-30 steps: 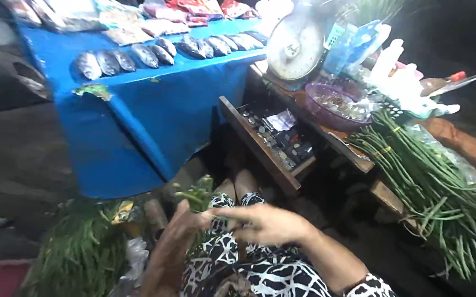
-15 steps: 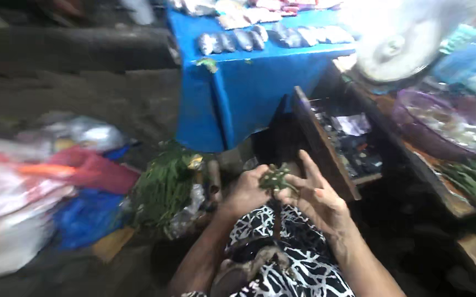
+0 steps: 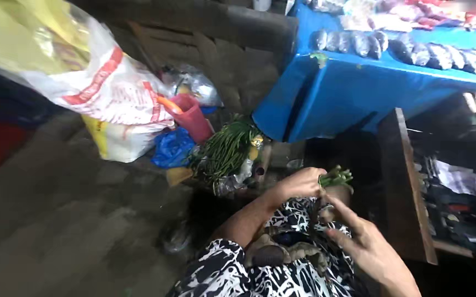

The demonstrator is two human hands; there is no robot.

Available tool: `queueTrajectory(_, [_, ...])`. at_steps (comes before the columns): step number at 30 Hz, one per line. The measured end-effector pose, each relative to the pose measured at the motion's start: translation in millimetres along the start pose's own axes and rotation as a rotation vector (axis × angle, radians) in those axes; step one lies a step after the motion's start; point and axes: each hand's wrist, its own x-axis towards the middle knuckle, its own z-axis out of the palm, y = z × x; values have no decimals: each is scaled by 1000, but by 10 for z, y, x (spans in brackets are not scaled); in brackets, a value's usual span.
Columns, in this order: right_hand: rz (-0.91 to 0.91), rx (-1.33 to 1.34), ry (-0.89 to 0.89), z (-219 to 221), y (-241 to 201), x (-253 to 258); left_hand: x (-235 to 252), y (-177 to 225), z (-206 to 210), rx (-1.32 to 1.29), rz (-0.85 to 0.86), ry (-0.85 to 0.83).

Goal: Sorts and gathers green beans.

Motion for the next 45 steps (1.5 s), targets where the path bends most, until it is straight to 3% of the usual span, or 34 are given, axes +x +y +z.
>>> queueTrajectory(4, [53,502,376,-97,439,91,-293,27,-63,-598,223,-19])
queueTrajectory(7, [-47,882,407,-108,347,139,-274,39,67,-890,390,-93])
queueTrajectory(10, [-193,1172,340,-100,164,156,-246,57,102,-887,410,-53])
queueTrajectory(12, [-239,1223,285,-76,62,144,-258,93,99,-678,362,22])
queueTrajectory(18, [-241,1042,197,-179,53,8,-130,144,220,170,230,-82])
queueTrajectory(24, [-111,500,103,-109,-128,-108,-123,17,503,357,306,-52])
queueTrajectory(27, [-92,53,19,-1,-75,-75,20,-8,405,314,132,-56])
queueTrajectory(29, [-31,-126,60,38,-48,-34,107,-31,269,306,51,13])
queueTrajectory(33, [-11,-54,237,25,-37,34,4,-5,-8,19,86,370])
queueTrajectory(36, [3,-7,262,152,113,156,-185,172,-38,-389,323,541])
queueTrajectory(40, [31,-38,320,455,187,314,-238,326,126,-1067,759,380])
queueTrajectory(45, [105,-23,487,387,155,302,-347,326,3,-1534,660,309])
